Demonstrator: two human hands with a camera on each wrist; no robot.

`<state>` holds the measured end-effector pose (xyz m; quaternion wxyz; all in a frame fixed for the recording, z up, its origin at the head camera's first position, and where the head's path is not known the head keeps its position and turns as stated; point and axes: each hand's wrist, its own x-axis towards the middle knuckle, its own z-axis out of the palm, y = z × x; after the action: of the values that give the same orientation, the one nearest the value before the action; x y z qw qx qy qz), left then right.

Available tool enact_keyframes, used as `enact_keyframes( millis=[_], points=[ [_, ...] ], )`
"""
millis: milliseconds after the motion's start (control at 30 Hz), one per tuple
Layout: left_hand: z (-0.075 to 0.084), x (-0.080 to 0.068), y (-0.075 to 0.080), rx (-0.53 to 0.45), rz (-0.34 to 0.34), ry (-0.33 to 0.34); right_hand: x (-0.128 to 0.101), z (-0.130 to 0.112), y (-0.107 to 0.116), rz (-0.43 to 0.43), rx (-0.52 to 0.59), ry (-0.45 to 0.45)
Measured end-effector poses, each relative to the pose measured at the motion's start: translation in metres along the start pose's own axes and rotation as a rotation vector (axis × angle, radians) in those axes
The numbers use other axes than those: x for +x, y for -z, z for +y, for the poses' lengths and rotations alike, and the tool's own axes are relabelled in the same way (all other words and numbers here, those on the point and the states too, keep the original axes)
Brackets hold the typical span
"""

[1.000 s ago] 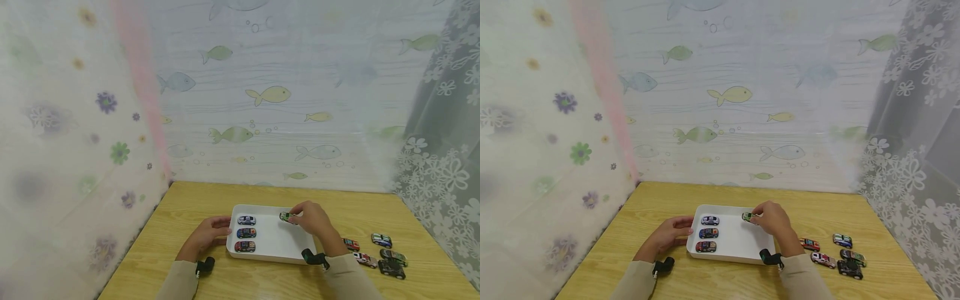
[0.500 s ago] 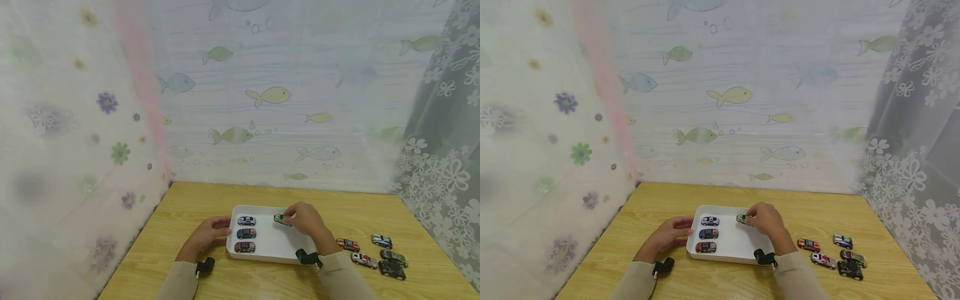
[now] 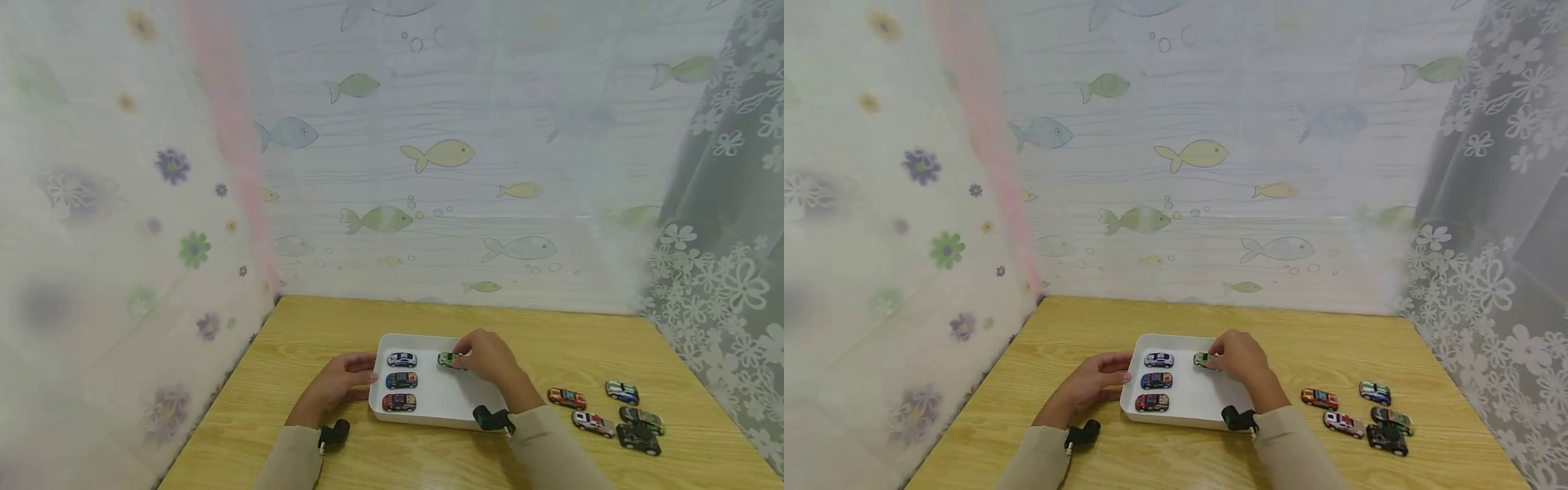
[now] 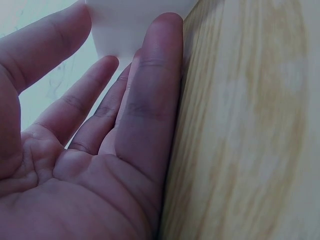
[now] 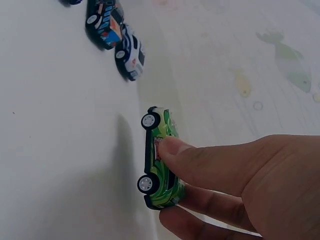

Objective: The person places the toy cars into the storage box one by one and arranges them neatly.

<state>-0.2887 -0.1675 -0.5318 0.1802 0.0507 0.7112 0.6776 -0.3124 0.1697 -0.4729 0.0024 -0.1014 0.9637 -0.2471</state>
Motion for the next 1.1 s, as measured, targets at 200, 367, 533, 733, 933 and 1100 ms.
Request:
enact_keyframes(
  millis=[200,367,533,733,933,1100],
  points=[
    [-0.001,0.002,0.001,-0.004,-0.007,0.002,0.005,-0.005,-0.004,-0.024,-0.004,-0.017],
    [-0.001,0.002,0.000,0.001,-0.001,0.011,0.007,-0.009,-0.008,-0.045,0.000,-0.038],
    [-0.001,0.001,0.000,0.000,-0.008,-0.002,0.010,-0.013,-0.012,-0.050,-0.036,-0.037],
    [0.001,0.001,0.000,-0.009,-0.014,-0.006,0.011,-0.015,-0.013,-0.039,-0.063,-0.037],
    [0.002,0.001,0.000,0.002,-0.008,0.001,0.012,-0.015,-0.014,-0.039,-0.071,-0.039],
    [0.001,0.000,0.000,-0.003,-0.005,-0.002,0.014,-0.017,-0.015,-0.044,-0.077,-0.034]
  ],
)
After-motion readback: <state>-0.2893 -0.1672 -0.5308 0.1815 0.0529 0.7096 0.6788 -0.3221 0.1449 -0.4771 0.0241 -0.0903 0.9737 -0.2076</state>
